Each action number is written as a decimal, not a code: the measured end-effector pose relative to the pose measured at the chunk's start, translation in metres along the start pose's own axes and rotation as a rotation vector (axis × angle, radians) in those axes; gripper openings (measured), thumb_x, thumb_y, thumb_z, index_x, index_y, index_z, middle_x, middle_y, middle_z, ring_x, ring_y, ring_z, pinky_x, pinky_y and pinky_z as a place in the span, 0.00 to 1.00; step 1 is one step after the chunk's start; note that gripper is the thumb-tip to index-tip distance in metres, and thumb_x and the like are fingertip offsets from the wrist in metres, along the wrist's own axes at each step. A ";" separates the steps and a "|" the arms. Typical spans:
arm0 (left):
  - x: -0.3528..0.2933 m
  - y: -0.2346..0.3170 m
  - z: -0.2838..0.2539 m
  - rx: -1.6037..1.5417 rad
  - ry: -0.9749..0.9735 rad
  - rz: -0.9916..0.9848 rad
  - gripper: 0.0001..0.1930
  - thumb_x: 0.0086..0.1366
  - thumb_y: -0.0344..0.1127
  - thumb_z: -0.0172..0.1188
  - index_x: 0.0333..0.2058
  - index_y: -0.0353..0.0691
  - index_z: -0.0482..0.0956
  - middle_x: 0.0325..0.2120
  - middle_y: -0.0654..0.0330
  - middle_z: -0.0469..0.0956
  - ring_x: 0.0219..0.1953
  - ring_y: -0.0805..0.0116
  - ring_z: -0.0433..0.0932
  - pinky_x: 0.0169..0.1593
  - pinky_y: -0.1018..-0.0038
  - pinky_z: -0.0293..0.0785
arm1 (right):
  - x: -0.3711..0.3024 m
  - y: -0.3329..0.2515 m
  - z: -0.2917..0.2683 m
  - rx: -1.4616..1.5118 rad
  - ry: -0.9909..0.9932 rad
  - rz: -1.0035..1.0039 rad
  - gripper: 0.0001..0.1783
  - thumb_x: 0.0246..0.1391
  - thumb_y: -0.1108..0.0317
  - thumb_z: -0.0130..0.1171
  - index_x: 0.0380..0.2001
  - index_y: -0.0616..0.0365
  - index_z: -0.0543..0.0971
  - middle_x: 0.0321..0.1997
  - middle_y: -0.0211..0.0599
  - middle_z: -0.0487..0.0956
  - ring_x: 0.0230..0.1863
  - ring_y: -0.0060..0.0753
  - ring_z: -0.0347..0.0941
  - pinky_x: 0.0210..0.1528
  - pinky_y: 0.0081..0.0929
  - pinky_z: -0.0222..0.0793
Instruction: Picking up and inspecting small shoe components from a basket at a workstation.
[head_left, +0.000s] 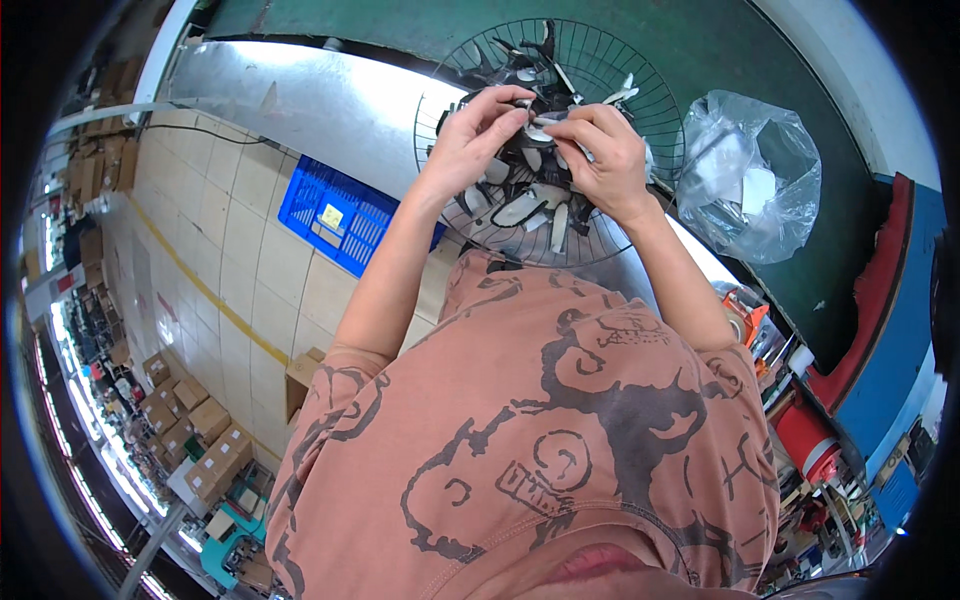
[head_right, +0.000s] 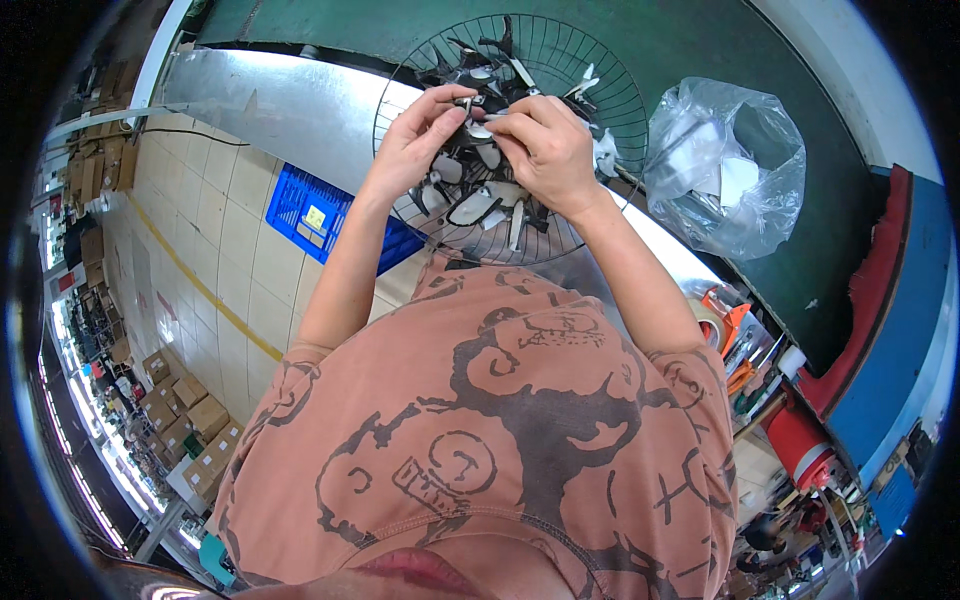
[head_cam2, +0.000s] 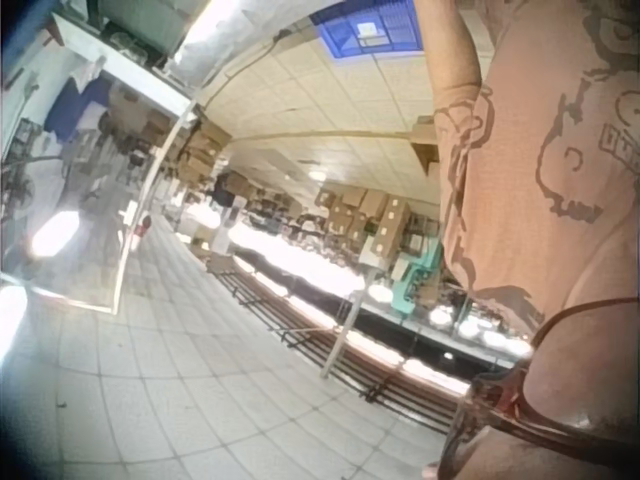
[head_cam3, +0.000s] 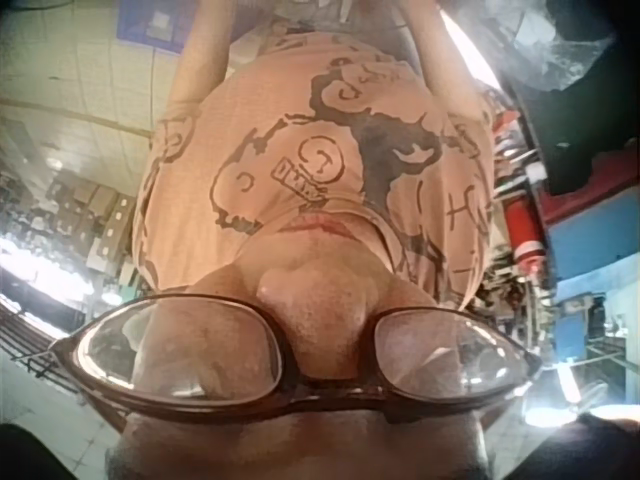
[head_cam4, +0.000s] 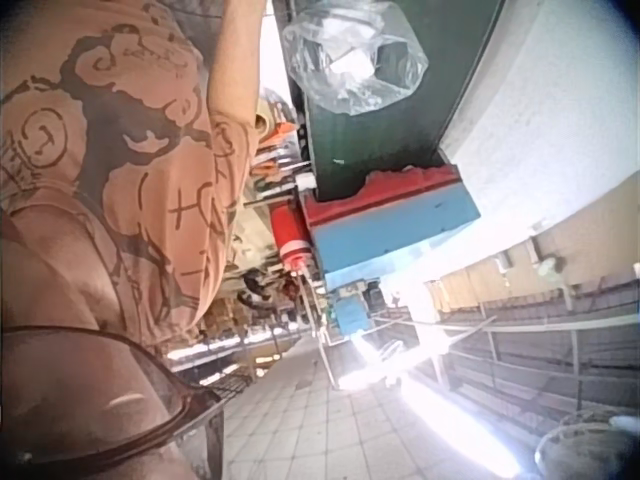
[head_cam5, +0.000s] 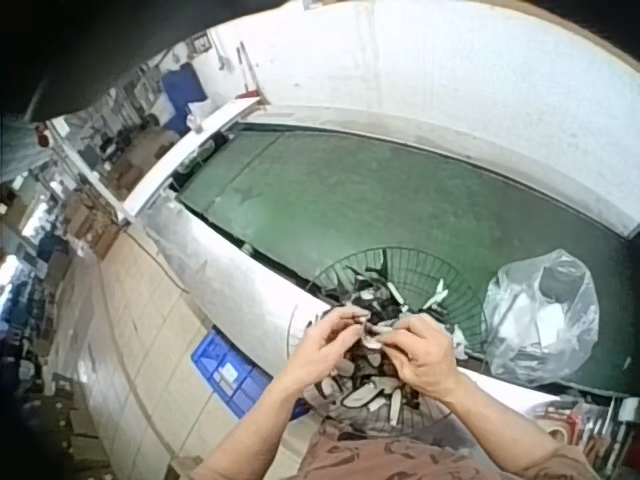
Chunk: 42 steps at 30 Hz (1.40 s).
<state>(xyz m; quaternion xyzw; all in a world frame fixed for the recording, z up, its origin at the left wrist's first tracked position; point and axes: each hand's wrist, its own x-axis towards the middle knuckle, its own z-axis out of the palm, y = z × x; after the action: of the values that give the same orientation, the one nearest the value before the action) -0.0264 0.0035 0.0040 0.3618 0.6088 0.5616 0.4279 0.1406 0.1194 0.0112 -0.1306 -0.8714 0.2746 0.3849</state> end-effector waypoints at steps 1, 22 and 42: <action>-0.003 0.006 0.010 -0.096 0.016 -0.017 0.14 0.70 0.38 0.56 0.50 0.39 0.77 0.38 0.62 0.80 0.41 0.76 0.77 0.43 0.78 0.74 | -0.001 -0.002 -0.002 -0.008 0.007 0.025 0.09 0.41 0.74 0.68 0.29 0.51 0.83 0.30 0.29 0.78 0.31 0.36 0.75 0.33 0.31 0.71; -0.014 -0.017 0.047 -0.147 0.359 -0.022 0.28 0.75 0.53 0.44 0.28 0.33 0.79 0.21 0.64 0.75 0.25 0.76 0.71 0.32 0.79 0.68 | -0.005 0.023 -0.003 0.745 0.306 0.863 0.06 0.63 0.70 0.55 0.35 0.61 0.77 0.26 0.24 0.73 0.26 0.14 0.69 0.29 0.17 0.67; 0.009 0.008 -0.004 0.752 0.217 0.459 0.15 0.54 0.34 0.64 0.42 0.45 0.83 0.45 0.58 0.79 0.46 0.58 0.78 0.48 0.66 0.75 | -0.041 -0.001 0.001 -0.158 -0.507 0.163 0.11 0.42 0.65 0.68 0.32 0.51 0.84 0.34 0.34 0.79 0.40 0.43 0.73 0.42 0.40 0.67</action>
<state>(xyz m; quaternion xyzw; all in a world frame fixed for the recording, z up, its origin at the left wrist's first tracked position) -0.0338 0.0113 0.0106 0.5568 0.7157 0.4166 0.0651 0.1675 0.1001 -0.0129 -0.1572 -0.9453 0.2596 0.1196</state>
